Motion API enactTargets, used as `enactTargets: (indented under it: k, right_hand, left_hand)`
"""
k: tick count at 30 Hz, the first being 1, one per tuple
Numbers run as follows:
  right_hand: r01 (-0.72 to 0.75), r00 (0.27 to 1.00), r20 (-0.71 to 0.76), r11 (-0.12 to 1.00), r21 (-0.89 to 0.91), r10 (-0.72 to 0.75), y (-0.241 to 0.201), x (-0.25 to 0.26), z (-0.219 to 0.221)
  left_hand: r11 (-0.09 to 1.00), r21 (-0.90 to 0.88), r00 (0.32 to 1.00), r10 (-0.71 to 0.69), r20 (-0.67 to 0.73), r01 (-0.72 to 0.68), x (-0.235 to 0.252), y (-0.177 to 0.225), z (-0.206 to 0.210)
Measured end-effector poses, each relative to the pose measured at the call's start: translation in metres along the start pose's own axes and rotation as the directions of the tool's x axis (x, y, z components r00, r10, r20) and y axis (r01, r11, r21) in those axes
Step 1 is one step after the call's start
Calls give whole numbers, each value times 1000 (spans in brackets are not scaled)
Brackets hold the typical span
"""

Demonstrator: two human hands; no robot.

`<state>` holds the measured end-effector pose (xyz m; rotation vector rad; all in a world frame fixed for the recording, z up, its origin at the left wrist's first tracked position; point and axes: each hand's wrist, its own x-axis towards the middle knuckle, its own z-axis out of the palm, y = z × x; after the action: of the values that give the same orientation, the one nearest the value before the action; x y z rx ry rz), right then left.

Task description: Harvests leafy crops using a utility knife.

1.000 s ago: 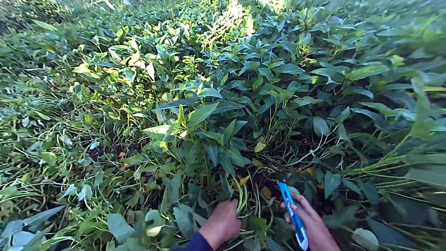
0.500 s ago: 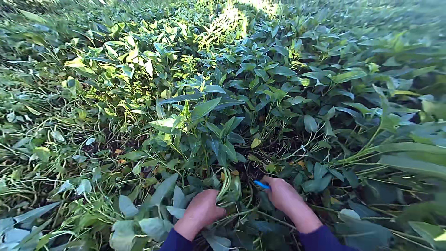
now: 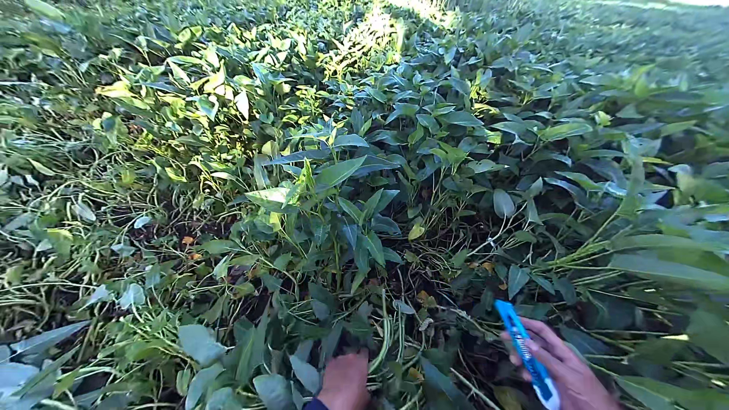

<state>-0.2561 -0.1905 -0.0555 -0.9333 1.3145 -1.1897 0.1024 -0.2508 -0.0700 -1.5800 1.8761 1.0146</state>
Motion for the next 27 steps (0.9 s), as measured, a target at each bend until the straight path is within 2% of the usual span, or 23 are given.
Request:
enactTargets:
  k: [2, 3, 4, 5, 6, 7, 8, 10, 13, 15, 16, 17, 18, 21, 22, 24, 26, 27]
  right_hand:
    - [101, 993, 23, 934, 344, -115, 12, -11, -36]
    - [118, 988, 49, 909, 400, -149, 12, -13, -44]
    - [97, 986, 93, 923, 374, -141, 7, -11, -43]
    - [42, 985, 148, 964, 263, -83, -3, -6, -31]
    - [-10, 979, 204, 999, 47, 0, -12, 3, -11]
    - [-32, 962, 260, 976, -216, 89, -21, 18, 15]
    - [-23, 943, 283, 884, -466, 174, -28, 37, 44]
    - [18, 907, 277, 627, -778, 318, -38, 73, 99]
    - [141, 831, 258, 262, -955, 494, -52, 105, 147]
    - [135, 845, 136, 41, -990, 517, -71, 110, 148]
    - [99, 866, 76, -19, -995, 494, -82, 111, 137]
    - [72, 881, 58, -13, -997, 470, -89, 112, 122]
    - [67, 889, 83, 52, -996, 451, -95, 111, 109]
    - [59, 861, 270, 441, -895, 431, -95, 86, 107]
    - [43, 858, 301, 527, -849, 416, -88, 80, 110]
    - [2, 891, 292, 640, -768, 347, -67, 73, 108]
    - [-44, 927, 248, 740, -671, 280, -47, 72, 104]
    - [-50, 932, 249, 772, -633, 264, -40, 73, 105]
  left_hand:
    - [1000, -9, 999, -7, -33, 6, -4, -11, -10]
    - [1000, -30, 999, -10, -47, 9, -9, -15, -17]
    - [998, -57, 998, -21, -62, 17, -15, -17, -28]
    - [997, -79, 997, -30, -76, 24, -22, -18, -38]
    - [996, -90, 996, -32, -84, 25, -30, -18, -46]
    - [996, -90, 996, -24, -91, 16, -36, -16, -53]
    - [997, -78, 995, -8, -97, 0, -41, -14, -57]
    - [998, -59, 995, 30, -94, -36, -45, -8, -59]
    - [997, -59, 997, 42, -61, -46, -44, -10, -59]
    - [995, -85, 998, 40, -46, -44, -43, -25, -61]
    - [993, -111, 998, 40, -53, -46, -44, -35, -62]
    - [987, -151, 997, 38, -66, -47, -45, -47, -62]
    - [975, -211, 995, 43, -91, -62, -45, -57, -63]
    - [875, -443, 962, 82, -259, -194, -58, -87, -56]
    - [814, -523, 933, 62, -354, -253, -67, -99, -53]
    - [666, -672, 857, -95, -507, -324, -104, -124, -51]
    - [538, -783, 794, -304, -527, -313, -154, -146, -61]
    - [513, -796, 756, -368, -541, -321, -177, -155, -69]
